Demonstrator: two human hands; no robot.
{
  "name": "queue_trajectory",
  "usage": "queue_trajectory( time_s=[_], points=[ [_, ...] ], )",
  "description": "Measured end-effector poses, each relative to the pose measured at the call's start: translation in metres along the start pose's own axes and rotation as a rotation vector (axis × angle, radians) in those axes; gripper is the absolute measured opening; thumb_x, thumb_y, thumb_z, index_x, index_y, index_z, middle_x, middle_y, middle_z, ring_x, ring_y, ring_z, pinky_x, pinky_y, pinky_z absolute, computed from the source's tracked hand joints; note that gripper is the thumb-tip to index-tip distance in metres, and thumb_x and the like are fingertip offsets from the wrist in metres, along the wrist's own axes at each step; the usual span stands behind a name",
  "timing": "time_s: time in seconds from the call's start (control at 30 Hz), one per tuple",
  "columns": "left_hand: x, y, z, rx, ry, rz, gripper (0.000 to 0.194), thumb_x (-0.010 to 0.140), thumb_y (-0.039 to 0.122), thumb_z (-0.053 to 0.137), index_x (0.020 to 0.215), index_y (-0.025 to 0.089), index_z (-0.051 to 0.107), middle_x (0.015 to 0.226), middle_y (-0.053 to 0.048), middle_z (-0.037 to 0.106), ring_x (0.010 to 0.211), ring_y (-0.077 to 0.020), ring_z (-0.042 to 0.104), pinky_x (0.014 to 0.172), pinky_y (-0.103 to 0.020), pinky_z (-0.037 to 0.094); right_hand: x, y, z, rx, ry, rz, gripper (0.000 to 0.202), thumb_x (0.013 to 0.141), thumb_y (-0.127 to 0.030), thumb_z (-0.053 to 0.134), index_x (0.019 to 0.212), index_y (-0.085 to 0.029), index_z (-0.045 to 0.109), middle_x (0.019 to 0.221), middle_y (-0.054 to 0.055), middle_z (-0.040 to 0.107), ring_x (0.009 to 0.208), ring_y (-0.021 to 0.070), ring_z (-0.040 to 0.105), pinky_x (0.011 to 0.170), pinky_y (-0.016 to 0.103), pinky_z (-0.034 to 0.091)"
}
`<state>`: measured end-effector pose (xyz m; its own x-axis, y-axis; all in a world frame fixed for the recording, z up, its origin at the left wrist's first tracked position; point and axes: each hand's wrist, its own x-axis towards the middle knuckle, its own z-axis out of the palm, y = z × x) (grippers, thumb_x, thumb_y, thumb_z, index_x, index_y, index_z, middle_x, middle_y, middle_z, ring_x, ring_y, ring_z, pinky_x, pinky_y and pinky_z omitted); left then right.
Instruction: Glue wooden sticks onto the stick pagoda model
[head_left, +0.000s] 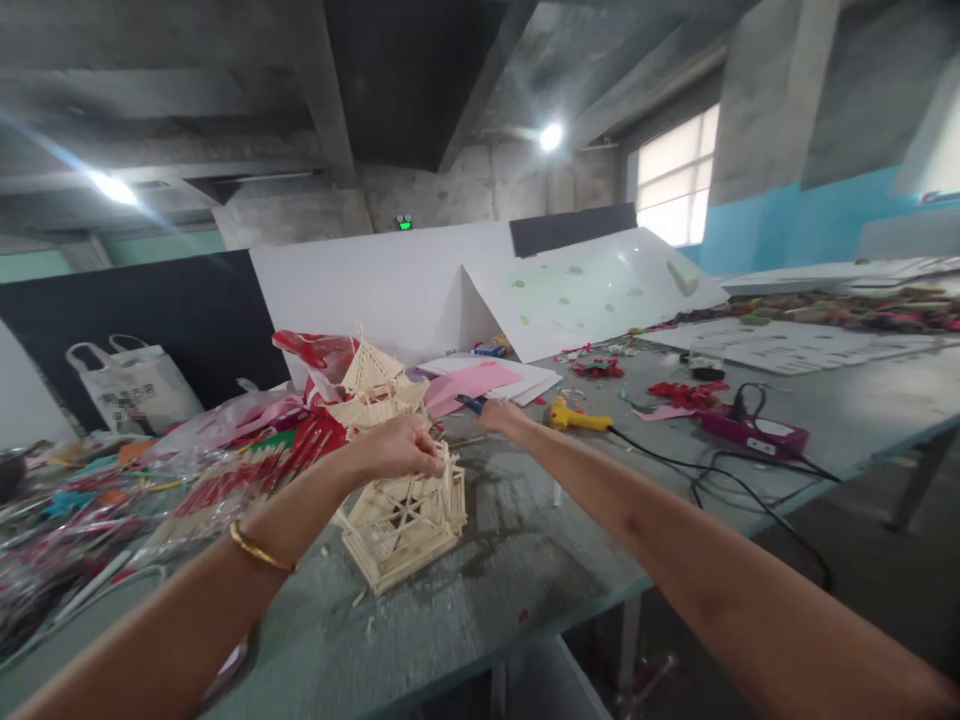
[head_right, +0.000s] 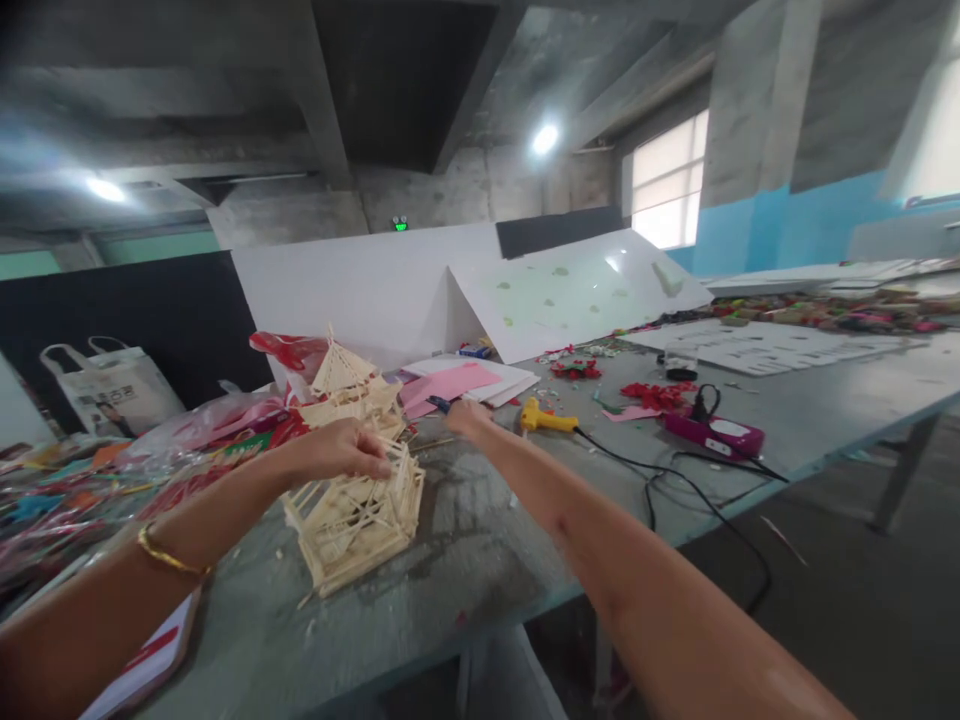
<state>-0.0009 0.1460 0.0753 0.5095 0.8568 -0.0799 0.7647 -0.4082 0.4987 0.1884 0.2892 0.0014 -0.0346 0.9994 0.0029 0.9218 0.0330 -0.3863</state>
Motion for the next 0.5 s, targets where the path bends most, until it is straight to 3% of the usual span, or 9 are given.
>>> queue_trajectory(
  time_s=[0.1,0.27,0.5],
  points=[
    [-0.014,0.001,0.007,0.045,-0.041,0.005,0.022,0.066,0.034,0.058,0.062,0.014,0.066,0.046,0.005,0.045,0.047,-0.008,0.038,0.047,-0.021,0.027,0.01,-0.003,0.015,-0.108,0.07,0.121,0.042,0.085,-0.039,0.051,0.12,-0.016,0.048,0.126,0.01,0.045,0.111,0.0248,0.046,0.092,0.048,0.038],
    [-0.029,0.007,0.013,0.193,-0.05,-0.076,0.016,0.065,0.027,0.059,0.063,0.014,0.068,0.048,0.004,0.048,0.05,-0.0084,0.041,0.05,-0.021,0.026,0.018,0.004,0.032,-0.197,0.108,0.107,0.071,0.074,-0.053,0.057,0.123,-0.004,0.047,0.128,0.026,0.041,0.119,0.0369,0.036,0.091,0.052,0.031],
    [-0.03,-0.003,0.02,0.242,-0.03,-0.074,0.015,0.066,0.024,0.057,0.066,0.015,0.069,0.054,0.003,0.056,0.057,-0.0099,0.048,0.054,-0.02,0.029,0.022,0.008,0.039,-0.253,0.137,0.092,0.075,0.074,-0.059,0.051,0.125,-0.003,0.047,0.128,0.027,0.041,0.117,0.0373,0.036,0.089,0.052,0.031]
  ],
)
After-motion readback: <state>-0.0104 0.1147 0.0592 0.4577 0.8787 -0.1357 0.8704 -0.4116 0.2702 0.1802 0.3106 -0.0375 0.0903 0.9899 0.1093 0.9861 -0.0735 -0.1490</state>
